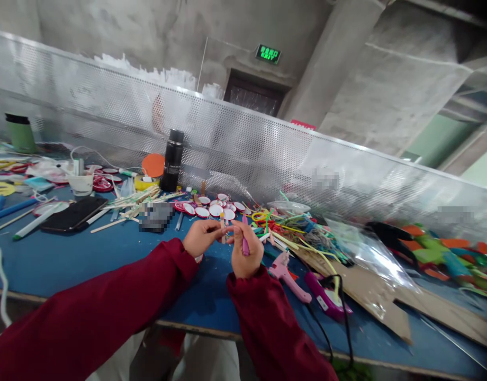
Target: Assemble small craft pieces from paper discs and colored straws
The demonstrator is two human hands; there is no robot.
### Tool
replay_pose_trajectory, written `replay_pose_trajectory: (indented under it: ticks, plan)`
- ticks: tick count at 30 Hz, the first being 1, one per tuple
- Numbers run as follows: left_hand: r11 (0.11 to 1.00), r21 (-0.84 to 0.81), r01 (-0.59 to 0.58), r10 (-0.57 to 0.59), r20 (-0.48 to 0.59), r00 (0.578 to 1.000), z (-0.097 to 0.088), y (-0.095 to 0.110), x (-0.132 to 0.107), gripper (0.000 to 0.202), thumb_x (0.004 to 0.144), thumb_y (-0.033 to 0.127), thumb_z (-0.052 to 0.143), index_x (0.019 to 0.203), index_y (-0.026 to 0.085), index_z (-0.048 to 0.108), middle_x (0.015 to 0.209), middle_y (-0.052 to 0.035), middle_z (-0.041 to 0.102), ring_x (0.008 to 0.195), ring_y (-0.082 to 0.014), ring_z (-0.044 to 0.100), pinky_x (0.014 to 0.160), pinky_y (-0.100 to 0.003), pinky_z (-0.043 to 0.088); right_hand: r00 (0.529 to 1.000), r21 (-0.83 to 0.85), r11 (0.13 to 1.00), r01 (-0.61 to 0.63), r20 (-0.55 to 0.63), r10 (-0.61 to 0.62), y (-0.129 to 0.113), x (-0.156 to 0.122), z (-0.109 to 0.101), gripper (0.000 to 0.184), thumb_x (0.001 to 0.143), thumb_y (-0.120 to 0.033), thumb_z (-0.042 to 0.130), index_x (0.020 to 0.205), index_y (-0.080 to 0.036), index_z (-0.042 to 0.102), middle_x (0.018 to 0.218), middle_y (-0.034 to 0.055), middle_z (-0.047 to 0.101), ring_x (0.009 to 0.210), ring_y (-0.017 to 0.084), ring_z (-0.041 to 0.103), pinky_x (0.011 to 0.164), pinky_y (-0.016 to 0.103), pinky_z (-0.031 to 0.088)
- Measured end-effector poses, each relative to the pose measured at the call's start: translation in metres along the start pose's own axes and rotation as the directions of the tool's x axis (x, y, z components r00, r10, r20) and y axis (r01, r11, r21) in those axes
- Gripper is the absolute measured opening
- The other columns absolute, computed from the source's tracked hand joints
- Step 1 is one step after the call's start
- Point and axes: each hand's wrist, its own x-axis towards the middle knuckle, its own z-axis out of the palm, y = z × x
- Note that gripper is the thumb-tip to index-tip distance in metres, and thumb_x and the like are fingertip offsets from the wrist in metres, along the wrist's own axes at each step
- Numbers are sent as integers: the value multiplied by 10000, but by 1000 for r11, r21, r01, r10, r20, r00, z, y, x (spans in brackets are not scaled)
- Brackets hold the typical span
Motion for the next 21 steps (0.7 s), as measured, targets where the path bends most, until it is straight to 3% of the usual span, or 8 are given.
replay_pose_trajectory:
  ticks: [6, 10, 15, 21]
  plan:
    - [994, 104, -19, 21, -20, 1000, -2, 6, -2, 396, 884, 438, 571, 635, 138, 639, 595, -1, 603, 556, -92, 456, 551, -218, 333, 998, -191, 980, 57, -22, -63, -1, 3, -4, 199, 956, -301, 513, 1077, -195, 630, 947, 76, 713, 789, 169, 695, 698, 290, 557]
    - [996, 92, -10, 13, -34, 999, -1, 4, -2, 391, 890, 420, 573, 620, 142, 625, 588, 1, 597, 567, -97, 473, 566, -223, 342, 997, -289, 955, 72, 9, -72, -5, 4, -1, 175, 942, -278, 523, 1075, -189, 592, 962, 89, 696, 882, 199, 682, 796, 337, 542]
    - [1000, 15, 14, -13, -57, 998, 1, -2, -2, 376, 908, 446, 545, 683, 152, 611, 598, 9, 582, 560, -100, 487, 553, -222, 358, 993, -293, 951, 95, 97, -70, -7, -1, 6, 181, 927, -250, 519, 1095, -200, 561, 972, 76, 684, 918, 200, 667, 828, 338, 530]
    - [999, 52, 3, -1, -38, 999, -2, 0, -5, 336, 946, 437, 477, 789, 167, 602, 638, 10, 571, 591, -115, 527, 571, -229, 386, 987, -297, 951, 89, 157, -44, -13, -3, 8, 188, 921, -246, 507, 1099, -205, 553, 966, 78, 673, 909, 209, 656, 813, 344, 523]
